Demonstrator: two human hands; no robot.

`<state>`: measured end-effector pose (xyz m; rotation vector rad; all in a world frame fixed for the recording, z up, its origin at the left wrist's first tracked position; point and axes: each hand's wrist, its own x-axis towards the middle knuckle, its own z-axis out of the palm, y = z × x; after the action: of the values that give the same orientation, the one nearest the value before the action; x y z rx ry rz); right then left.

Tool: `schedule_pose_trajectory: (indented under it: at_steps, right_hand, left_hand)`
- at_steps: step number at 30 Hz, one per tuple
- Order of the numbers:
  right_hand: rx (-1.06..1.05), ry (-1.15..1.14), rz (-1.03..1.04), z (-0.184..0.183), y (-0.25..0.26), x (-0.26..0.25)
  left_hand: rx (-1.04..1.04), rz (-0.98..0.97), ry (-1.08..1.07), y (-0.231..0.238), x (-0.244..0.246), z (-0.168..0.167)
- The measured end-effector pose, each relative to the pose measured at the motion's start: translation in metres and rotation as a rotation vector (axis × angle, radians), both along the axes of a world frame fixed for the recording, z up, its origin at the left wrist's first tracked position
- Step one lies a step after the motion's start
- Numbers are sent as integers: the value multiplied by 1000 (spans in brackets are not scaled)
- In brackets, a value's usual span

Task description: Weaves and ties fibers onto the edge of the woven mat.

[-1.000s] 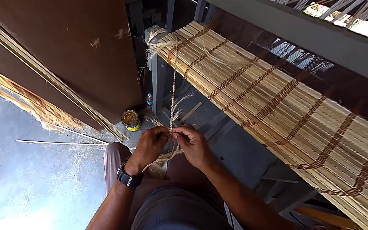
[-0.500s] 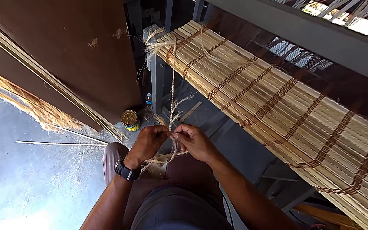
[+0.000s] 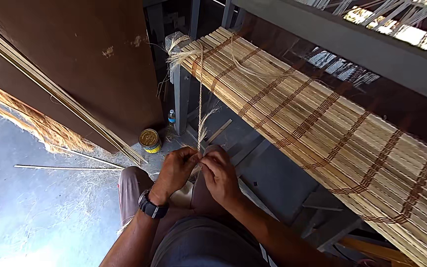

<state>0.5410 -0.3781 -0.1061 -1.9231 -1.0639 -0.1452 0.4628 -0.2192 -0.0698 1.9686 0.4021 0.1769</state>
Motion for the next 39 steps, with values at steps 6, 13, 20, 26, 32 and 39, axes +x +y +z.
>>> schedule_pose_trajectory:
  at_steps: [6, 13, 20, 26, 32, 39]
  right_hand:
    - [67, 154, 65, 5, -14, 12]
    - [-32, 672, 233, 28, -5, 40]
    - [-2, 943, 231, 24, 10, 35]
    - [-94, 729, 179, 27, 5, 39]
    - [27, 634, 67, 14, -1, 53]
    - [406, 320, 87, 83, 10, 89]
  left_hand:
    - [90, -40, 73, 7, -2, 4]
    - [58, -87, 13, 5, -2, -2]
    - [199, -92, 31, 4, -4, 0]
    - [52, -182, 63, 22, -9, -1]
    - [-408, -121, -88, 64, -21, 14]
    - [-494, -282, -236, 79, -18, 79]
